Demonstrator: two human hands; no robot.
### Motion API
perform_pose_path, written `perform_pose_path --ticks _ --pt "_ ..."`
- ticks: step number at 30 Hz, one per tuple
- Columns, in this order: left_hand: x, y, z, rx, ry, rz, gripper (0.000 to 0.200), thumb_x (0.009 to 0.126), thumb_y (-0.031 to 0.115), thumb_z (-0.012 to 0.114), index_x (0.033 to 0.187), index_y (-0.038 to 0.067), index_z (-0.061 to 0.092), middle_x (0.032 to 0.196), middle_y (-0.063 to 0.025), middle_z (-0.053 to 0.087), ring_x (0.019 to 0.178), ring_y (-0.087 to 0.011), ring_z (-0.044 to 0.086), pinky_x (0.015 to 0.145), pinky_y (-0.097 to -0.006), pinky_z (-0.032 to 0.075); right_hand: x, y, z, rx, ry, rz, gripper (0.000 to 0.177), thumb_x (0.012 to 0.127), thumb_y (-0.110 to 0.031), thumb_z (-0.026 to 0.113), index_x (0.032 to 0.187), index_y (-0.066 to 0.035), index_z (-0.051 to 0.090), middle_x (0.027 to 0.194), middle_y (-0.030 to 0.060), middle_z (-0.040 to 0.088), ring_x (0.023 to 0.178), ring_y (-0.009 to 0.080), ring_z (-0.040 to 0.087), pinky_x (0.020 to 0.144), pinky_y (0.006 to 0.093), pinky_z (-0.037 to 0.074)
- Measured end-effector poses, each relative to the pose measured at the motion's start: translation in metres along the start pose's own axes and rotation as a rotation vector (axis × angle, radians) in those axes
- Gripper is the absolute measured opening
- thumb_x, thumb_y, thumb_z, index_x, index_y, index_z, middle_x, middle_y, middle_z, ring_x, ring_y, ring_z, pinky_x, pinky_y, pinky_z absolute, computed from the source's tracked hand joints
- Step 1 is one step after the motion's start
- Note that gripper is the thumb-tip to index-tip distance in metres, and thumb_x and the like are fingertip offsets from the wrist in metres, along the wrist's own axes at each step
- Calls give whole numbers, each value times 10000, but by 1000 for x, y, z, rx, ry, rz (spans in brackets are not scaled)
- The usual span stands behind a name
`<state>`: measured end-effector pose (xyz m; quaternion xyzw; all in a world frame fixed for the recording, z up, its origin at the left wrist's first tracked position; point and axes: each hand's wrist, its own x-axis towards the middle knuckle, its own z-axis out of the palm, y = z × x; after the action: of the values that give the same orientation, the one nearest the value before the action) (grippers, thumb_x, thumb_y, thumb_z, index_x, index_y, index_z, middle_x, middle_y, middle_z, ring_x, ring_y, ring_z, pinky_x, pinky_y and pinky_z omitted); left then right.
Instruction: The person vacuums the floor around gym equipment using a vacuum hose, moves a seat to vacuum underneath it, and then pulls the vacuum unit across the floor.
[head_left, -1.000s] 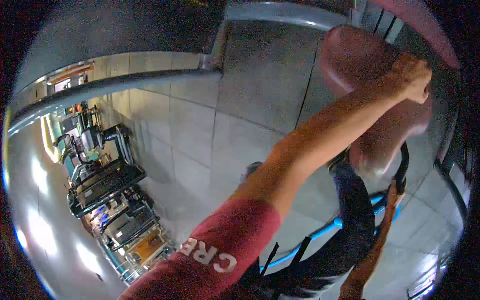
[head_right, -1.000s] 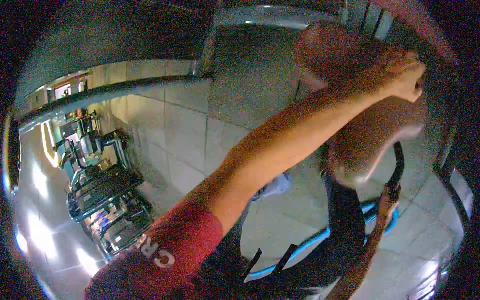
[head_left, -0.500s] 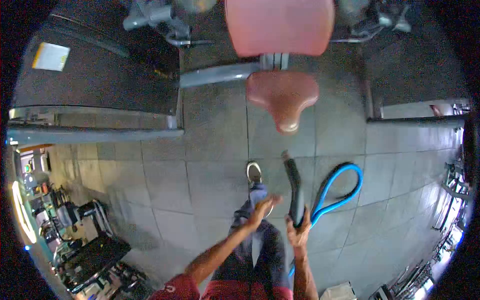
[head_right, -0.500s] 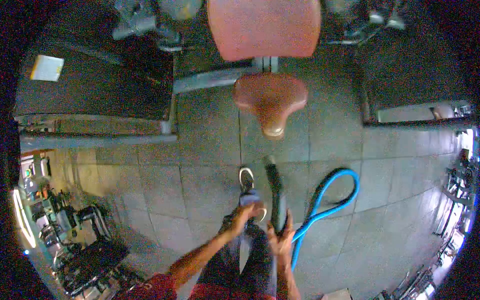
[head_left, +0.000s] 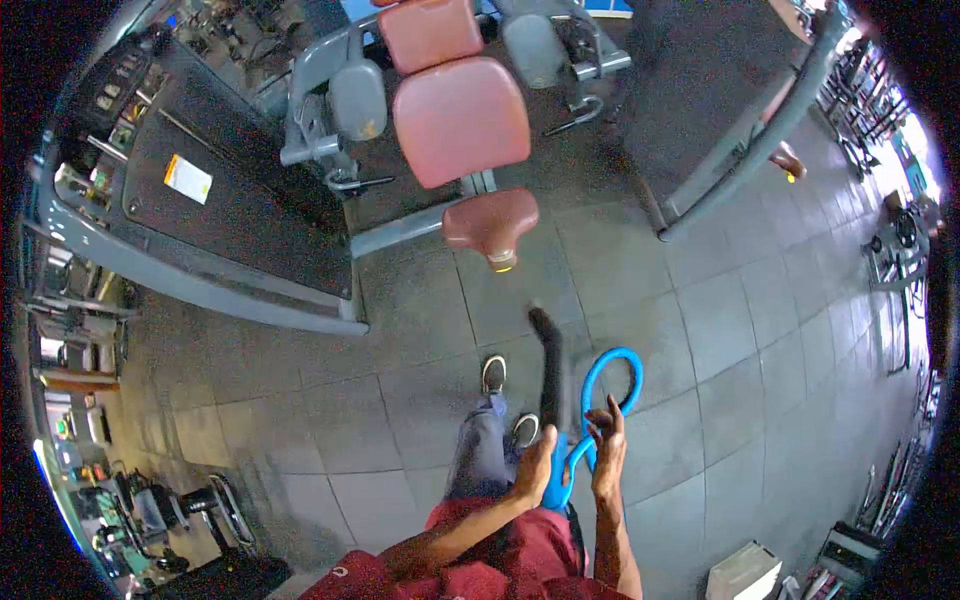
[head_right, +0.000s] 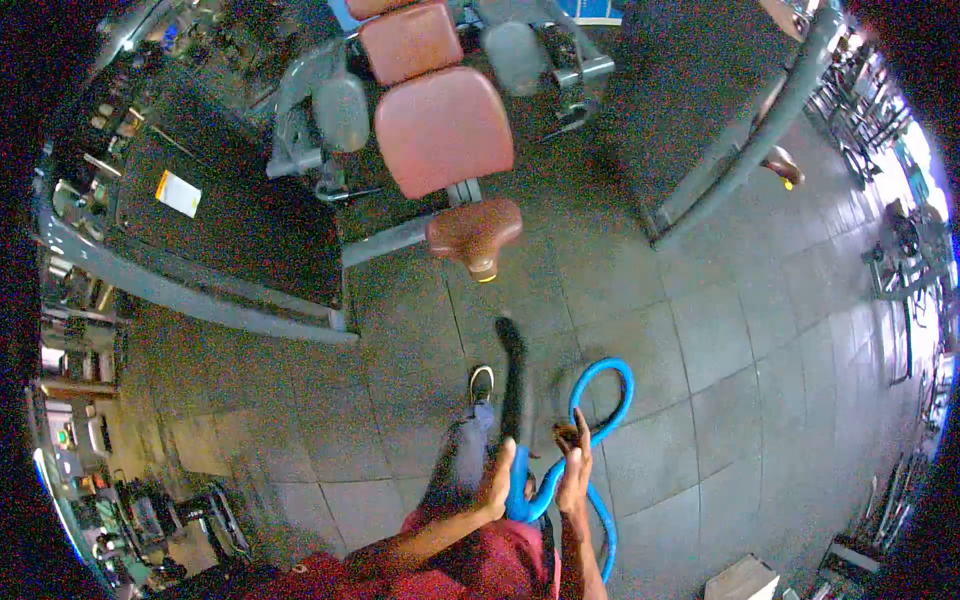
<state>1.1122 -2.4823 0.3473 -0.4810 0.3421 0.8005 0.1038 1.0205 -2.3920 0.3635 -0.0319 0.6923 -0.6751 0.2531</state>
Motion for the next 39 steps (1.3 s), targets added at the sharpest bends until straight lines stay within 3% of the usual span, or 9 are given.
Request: perform_pose_path --ticks 4,6,8,11,18,21,22,35,39 --pt "-23 64 42 -448 -185 17 696 873 748 413 810 72 566 517 -75 494 440 -211 502 481 -328 442 -54 35 -60 -48 -408 112 1033 829 -847 177 1289 24 488 1173 162 577 1114 233 537 1011 405 389" --pt "-26 91 62 -465 -252 -19 698 841 779 432 772 94 547 532 -72 501 448 -220 510 512 -355 463 -83 38 -85 -350 -311 249 991 792 -839 399 1227 46 500 1183 169 575 1061 221 551 925 421 442" --pt "-32 123 85 -399 -291 -65 731 797 832 418 753 111 529 527 -65 494 457 -225 505 562 -376 474 -74 23 -99 -349 -318 303 950 728 -773 589 1207 42 497 1144 162 593 982 217 571 830 402 472" --pt "-17 171 108 -466 -405 -71 746 800 847 374 731 118 515 515 -59 487 463 -222 509 602 -394 485 -29 -44 -95 -729 -235 303 623 633 -398 847 1038 17 618 849 127 664 744 174 623 664 348 508" --pt "39 311 173 -295 -583 -158 744 808 840 362 730 119 525 529 -53 510 479 -229 536 576 -417 504 51 1 -134 -699 13 79 467 553 -139 749 1008 -55 677 884 174 704 775 278 704 712 392 548" --pt "60 366 198 -344 -632 -240 639 837 761 464 747 131 521 516 13 459 454 -135 445 540 -333 430 76 -13 -116 -931 209 219 651 499 -153 788 1123 -96 614 1014 157 656 957 390 617 822 477 503" --pt "65 388 204 -276 -761 -220 617 856 733 470 777 123 515 534 13 462 477 -131 451 573 -326 443 84 -18 -109 -898 363 -45 525 567 -197 781 1054 -76 628 970 152 656 937 394 617 795 456 498" --pt "170 596 342 -82 -1074 -267 370 1013 436 439 883 90 432 619 -9 440 562 -117 457 757 -328 475 202 -96 -63 -719 885 92 344 588 -208 753 889 -112 617 852 81 624 866 308 617 744 435 465" --pt "195 629 366 97 -1173 -10 347 1005 400 428 859 88 397 667 2 411 585 -98 461 797 -298 480 229 -80 -98 -712 899 174 302 603 -266 766 819 -110 624 816 98 634 836 320 631 726 455 473"
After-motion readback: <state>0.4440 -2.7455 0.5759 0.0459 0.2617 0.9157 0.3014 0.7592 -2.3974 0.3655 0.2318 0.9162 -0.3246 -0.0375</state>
